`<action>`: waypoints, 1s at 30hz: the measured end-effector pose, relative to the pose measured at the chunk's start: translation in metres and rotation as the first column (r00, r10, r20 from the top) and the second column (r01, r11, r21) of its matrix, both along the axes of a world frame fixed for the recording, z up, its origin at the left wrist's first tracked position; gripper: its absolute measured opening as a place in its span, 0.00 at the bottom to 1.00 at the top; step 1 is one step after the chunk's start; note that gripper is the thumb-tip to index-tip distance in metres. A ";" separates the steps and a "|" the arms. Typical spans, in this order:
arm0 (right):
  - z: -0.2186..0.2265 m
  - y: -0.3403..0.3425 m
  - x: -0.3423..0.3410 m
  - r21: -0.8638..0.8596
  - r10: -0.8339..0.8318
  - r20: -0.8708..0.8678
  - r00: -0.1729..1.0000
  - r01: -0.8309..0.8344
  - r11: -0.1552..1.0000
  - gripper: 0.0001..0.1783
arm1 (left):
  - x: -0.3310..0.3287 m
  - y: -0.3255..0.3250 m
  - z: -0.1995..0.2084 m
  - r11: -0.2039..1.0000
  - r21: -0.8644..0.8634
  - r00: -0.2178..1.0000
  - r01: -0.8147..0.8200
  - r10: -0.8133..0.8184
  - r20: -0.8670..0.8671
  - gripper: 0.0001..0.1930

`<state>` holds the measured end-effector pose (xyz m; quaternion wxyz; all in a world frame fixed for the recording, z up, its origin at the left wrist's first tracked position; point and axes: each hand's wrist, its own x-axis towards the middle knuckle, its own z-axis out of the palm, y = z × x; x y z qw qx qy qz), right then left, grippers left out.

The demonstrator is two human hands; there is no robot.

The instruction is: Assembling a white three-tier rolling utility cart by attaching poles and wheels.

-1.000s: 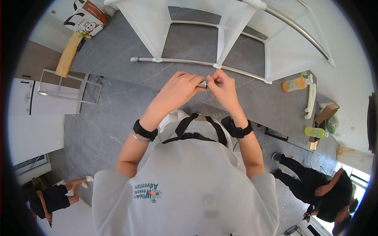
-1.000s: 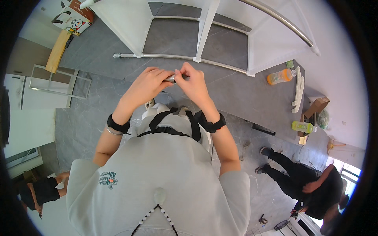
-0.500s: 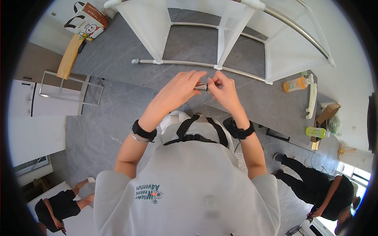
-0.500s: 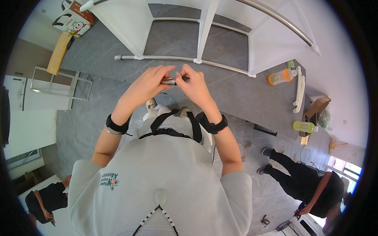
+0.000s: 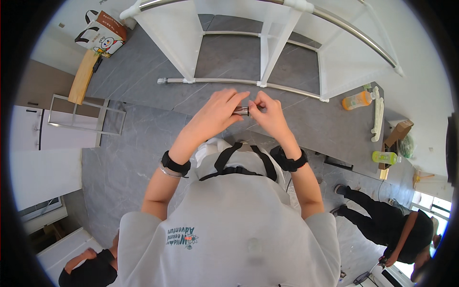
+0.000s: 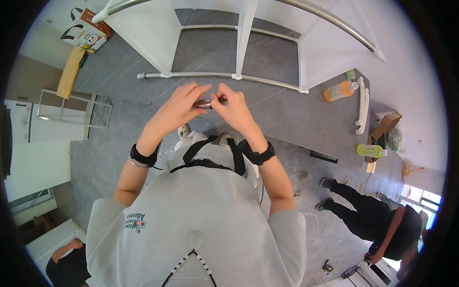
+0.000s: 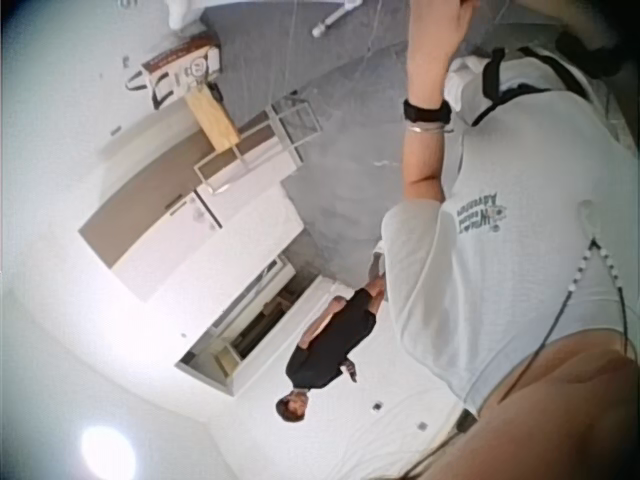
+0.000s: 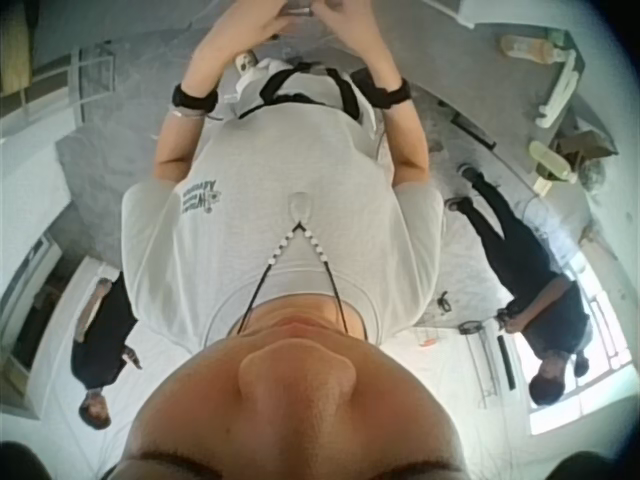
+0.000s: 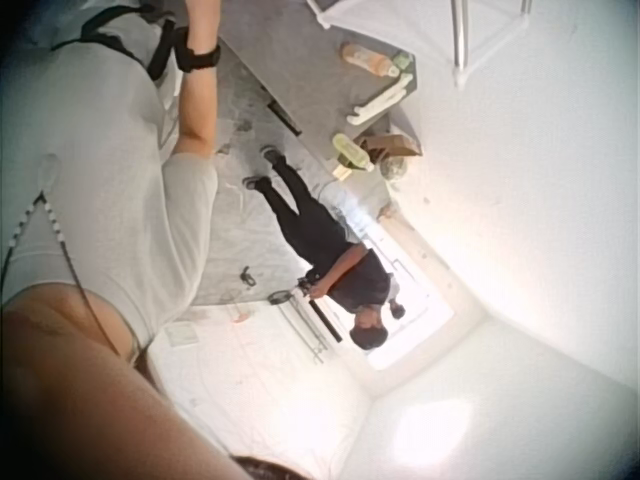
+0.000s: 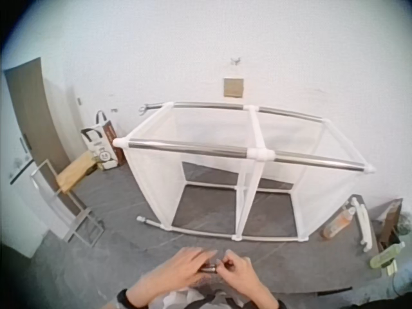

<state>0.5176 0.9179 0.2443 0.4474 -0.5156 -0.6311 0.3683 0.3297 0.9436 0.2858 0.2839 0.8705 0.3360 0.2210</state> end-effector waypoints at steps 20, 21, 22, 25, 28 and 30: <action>0.007 -0.005 0.005 -0.091 -0.071 -0.037 0.997 0.068 0.994 0.12 | 0.008 -0.001 -0.002 1.000 0.001 0.999 0.030 -0.030 0.038 0.27; 0.007 -0.006 0.004 -0.106 -0.073 -0.029 0.997 0.070 0.992 0.12 | 0.008 -0.002 -0.001 0.999 0.005 0.999 0.038 -0.038 0.011 0.26; 0.007 -0.006 0.004 -0.101 -0.075 -0.028 0.997 0.072 0.992 0.12 | 0.008 -0.002 0.000 0.999 0.008 0.999 0.046 -0.046 -0.016 0.26; 0.008 -0.006 0.005 -0.094 -0.073 -0.041 0.997 0.068 0.993 0.12 | 0.009 0.002 -0.007 0.980 -0.199 1.000 0.012 -0.011 0.009 0.26; 0.008 -0.007 0.006 -0.076 -0.077 -0.006 0.997 0.076 0.994 0.12 | 0.009 0.001 -0.007 0.995 -0.062 0.997 0.074 -0.073 0.019 0.27; 0.010 -0.007 0.006 -0.050 -0.077 -0.018 0.997 0.076 0.996 0.11 | 0.010 0.003 -0.006 0.991 -0.118 0.998 0.063 -0.062 0.010 0.26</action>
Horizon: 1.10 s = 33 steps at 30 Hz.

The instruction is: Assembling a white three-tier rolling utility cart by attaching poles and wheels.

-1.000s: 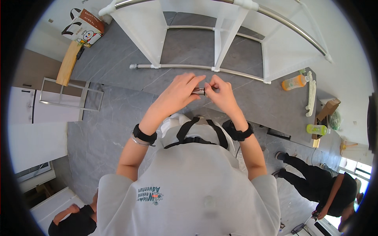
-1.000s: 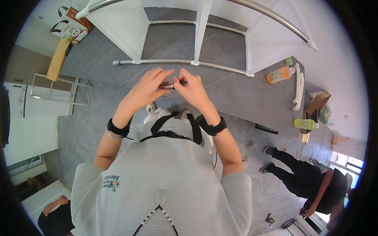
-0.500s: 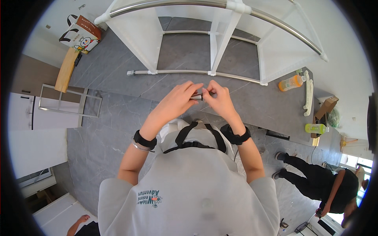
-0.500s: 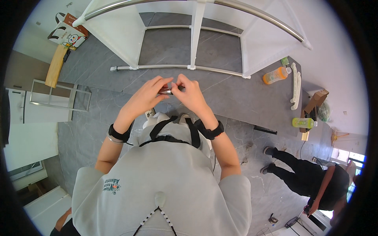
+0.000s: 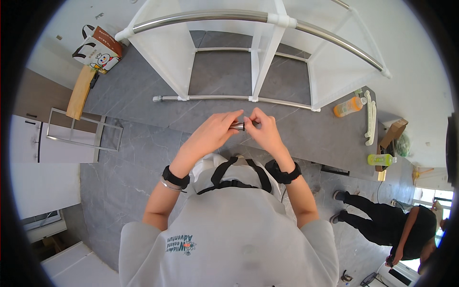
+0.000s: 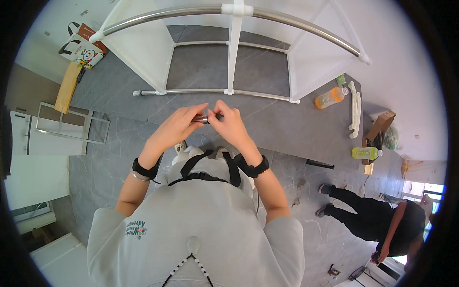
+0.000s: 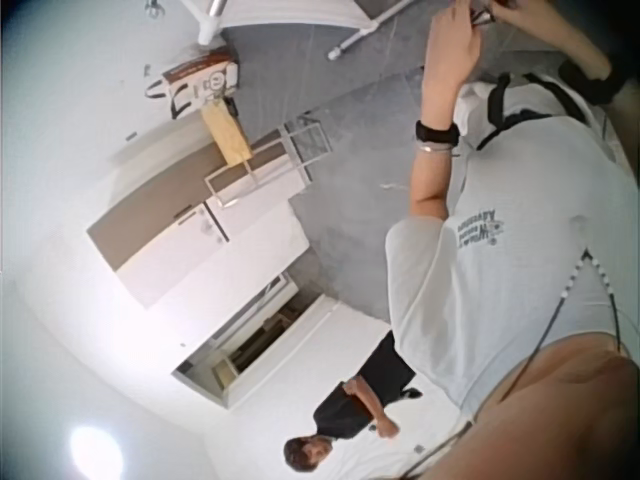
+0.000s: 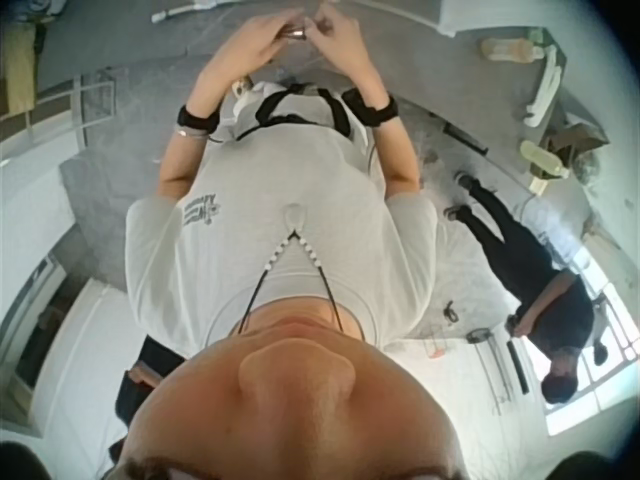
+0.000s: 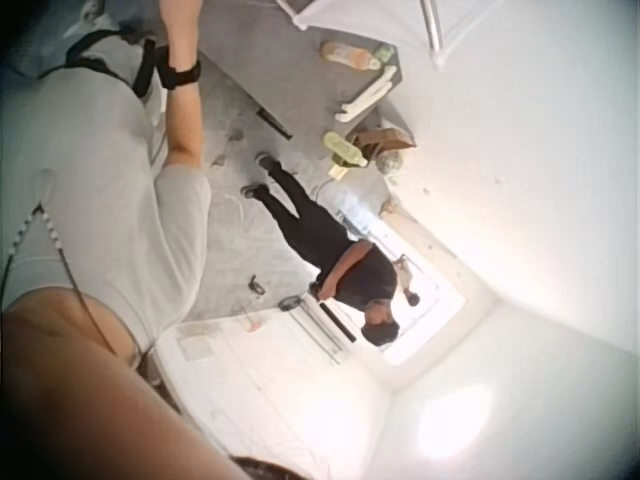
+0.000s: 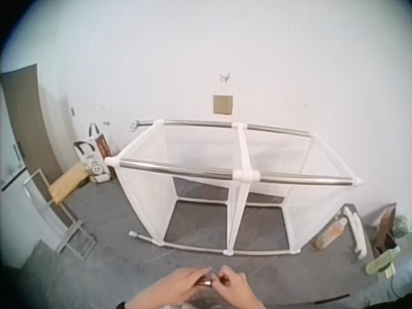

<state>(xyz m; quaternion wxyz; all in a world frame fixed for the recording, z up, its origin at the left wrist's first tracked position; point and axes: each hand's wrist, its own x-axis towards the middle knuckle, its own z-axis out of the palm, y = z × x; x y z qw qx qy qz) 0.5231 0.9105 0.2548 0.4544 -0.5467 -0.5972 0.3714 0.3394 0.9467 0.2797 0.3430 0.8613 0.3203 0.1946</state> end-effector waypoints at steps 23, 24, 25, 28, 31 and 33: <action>0.001 0.004 0.009 -0.001 -0.038 -0.011 0.999 0.038 0.999 0.11 | 0.012 -0.001 0.004 0.968 0.247 0.999 -0.039 0.033 0.027 0.40; 0.001 0.004 0.008 -0.001 -0.034 -0.013 0.999 0.034 0.999 0.11 | 0.012 -0.001 0.004 0.955 0.295 0.999 -0.033 0.029 0.017 0.37; 0.002 0.004 0.008 -0.003 -0.032 -0.014 0.999 0.032 0.999 0.11 | 0.012 -0.001 0.003 0.939 0.342 1.000 -0.026 0.026 0.006 0.35; 0.000 0.004 0.007 0.009 -0.036 -0.013 0.999 0.036 0.999 0.10 | 0.013 0.001 -0.003 0.883 0.468 0.998 -0.029 0.054 -0.041 0.24; -0.003 0.004 0.007 0.067 -0.060 -0.019 0.998 0.061 0.996 0.10 | 0.015 0.003 -0.006 0.812 0.583 1.000 -0.024 0.028 0.002 0.18; -0.001 0.002 0.007 0.083 -0.073 -0.044 0.996 0.077 0.994 0.10 | 0.015 0.003 -0.007 0.795 0.606 1.000 -0.021 0.027 0.000 0.18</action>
